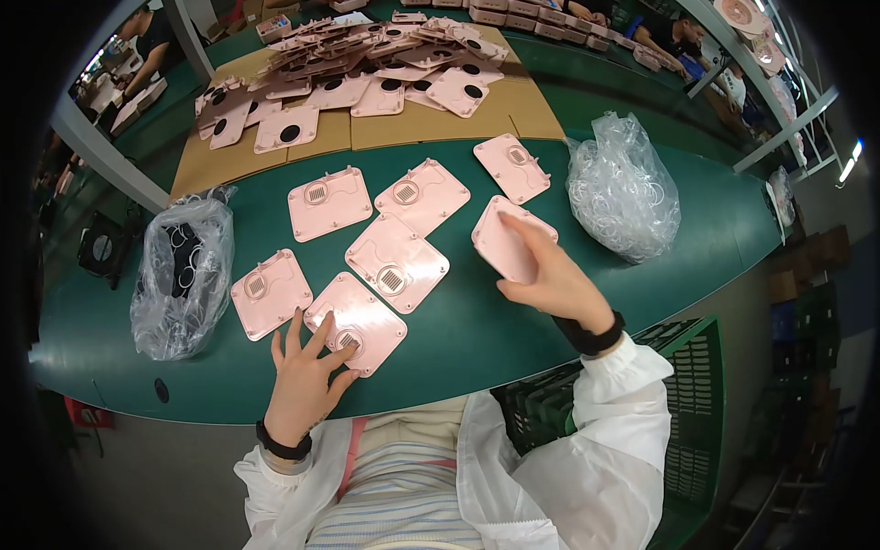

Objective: The person peels the backing from speaker components and presses them into pink plastic housings before stacking the finished panels and placing them into a green crate. After clearing the table, the person retrieves more speakers from a plastic bag to continue the assembly.

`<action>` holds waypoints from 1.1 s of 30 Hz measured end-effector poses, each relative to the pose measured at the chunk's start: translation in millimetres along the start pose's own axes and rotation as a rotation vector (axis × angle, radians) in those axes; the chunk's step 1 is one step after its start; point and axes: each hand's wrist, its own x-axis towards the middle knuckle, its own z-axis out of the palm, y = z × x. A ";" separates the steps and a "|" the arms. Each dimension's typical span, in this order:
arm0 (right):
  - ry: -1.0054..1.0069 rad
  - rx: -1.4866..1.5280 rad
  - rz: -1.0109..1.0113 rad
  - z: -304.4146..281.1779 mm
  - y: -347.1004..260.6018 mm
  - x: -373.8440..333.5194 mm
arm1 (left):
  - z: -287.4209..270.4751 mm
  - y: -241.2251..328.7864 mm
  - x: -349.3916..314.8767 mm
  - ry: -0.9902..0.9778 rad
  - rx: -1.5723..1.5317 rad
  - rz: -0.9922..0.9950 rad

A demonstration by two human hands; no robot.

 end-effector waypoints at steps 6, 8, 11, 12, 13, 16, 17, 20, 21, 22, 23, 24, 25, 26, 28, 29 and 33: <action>-0.651 1.227 0.559 9.5 -17.2 -20.2 | -2.6 12.7 -2.9 -0.056 0.089 -0.062; -0.649 1.254 0.732 21.5 -17.4 -21.4 | -3.6 17.9 -1.5 -0.051 0.100 -0.072; -0.426 0.936 0.540 41.7 -7.7 -21.4 | -1.7 28.2 7.3 -0.036 0.118 -0.096; -0.431 0.936 0.538 45.1 -6.5 -20.3 | 2.2 32.0 15.0 0.022 0.066 -0.057; -0.386 0.864 0.511 47.6 -5.3 -16.9 | 5.9 35.2 22.6 0.084 0.017 -0.023; -0.306 0.713 0.443 49.3 -3.1 -8.6 | 29.6 35.7 57.1 0.110 0.018 0.065; -0.135 0.345 0.242 47.2 -1.6 -8.5 | 32.9 35.5 61.5 0.120 0.016 0.118; 0.219 -0.385 -0.146 46.7 8.3 -14.9 | 35.6 40.2 45.0 -0.021 0.102 0.074; 0.167 -0.428 -0.090 49.0 11.0 -20.8 | 35.6 41.0 40.6 -0.093 0.146 0.052; 0.114 -0.470 -0.034 51.5 13.1 -26.1 | 34.5 40.9 39.4 -0.096 0.146 0.054; 0.059 -0.510 0.018 50.4 9.7 -26.7 | 32.4 41.7 37.3 -0.121 0.138 0.076; 0.055 -0.509 0.016 48.4 6.2 -26.3 | 30.7 42.2 35.4 -0.147 0.130 0.096; -0.004 -0.455 0.078 45.6 2.7 -26.9 | 30.1 42.5 34.0 -0.172 0.121 0.115; -0.064 -0.400 0.138 42.0 -2.8 -26.6 | 31.1 41.9 35.6 -0.173 0.120 0.109; -0.124 -0.347 0.193 41.1 -5.8 -25.0 | 34.4 37.7 48.8 -0.191 0.075 0.145; -0.112 -0.355 0.174 43.3 -4.0 -24.5 | 34.8 35.5 54.7 -0.197 0.054 0.164; -0.057 -0.404 0.103 53.2 2.6 -21.1 | 37.3 34.0 68.1 -0.183 0.069 0.147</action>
